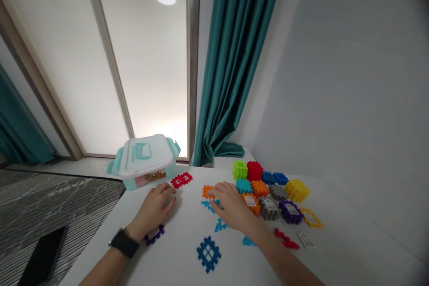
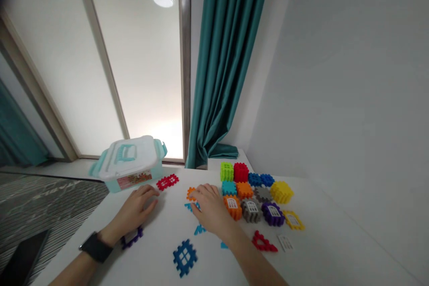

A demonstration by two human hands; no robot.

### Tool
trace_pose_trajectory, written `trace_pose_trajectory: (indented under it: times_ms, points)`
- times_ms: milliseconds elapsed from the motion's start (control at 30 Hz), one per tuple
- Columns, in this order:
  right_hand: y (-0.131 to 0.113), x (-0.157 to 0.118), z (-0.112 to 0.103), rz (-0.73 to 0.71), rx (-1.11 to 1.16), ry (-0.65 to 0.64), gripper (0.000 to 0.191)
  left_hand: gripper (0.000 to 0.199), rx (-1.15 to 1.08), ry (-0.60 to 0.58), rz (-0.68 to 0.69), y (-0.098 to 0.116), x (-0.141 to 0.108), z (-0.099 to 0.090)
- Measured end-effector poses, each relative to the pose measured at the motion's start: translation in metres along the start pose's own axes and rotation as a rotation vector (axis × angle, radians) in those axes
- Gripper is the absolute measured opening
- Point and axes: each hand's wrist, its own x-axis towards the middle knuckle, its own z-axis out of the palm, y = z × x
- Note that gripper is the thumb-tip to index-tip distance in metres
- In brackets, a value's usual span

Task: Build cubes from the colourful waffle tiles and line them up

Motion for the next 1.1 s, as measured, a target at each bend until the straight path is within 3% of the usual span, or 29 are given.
trace_pose_trajectory:
  times_ms: [200,400,567,800,1100]
  points:
    - [-0.018,0.032,0.033,-0.027,-0.033,-0.077,0.028,0.023,-0.004,0.053,-0.061,-0.020,-0.006,-0.007]
    - [-0.030,0.076,0.058,-0.034,-0.087,-0.069,0.035,0.022,0.032,-0.024,-0.115,-0.021,-0.007,-0.001]
    - [-0.028,0.092,0.067,-0.056,-0.107,-0.073,0.037,0.021,0.047,-0.043,-0.133,-0.020,-0.007,0.000]
    - [-0.028,0.084,0.065,-0.100,-0.089,-0.095,0.040,0.021,0.067,-0.048,-0.161,-0.017,-0.007,-0.001]
    - [-0.038,0.035,0.049,-0.121,-0.060,-0.100,0.037,0.040,0.075,-0.077,-0.129,0.003,-0.010,0.004]
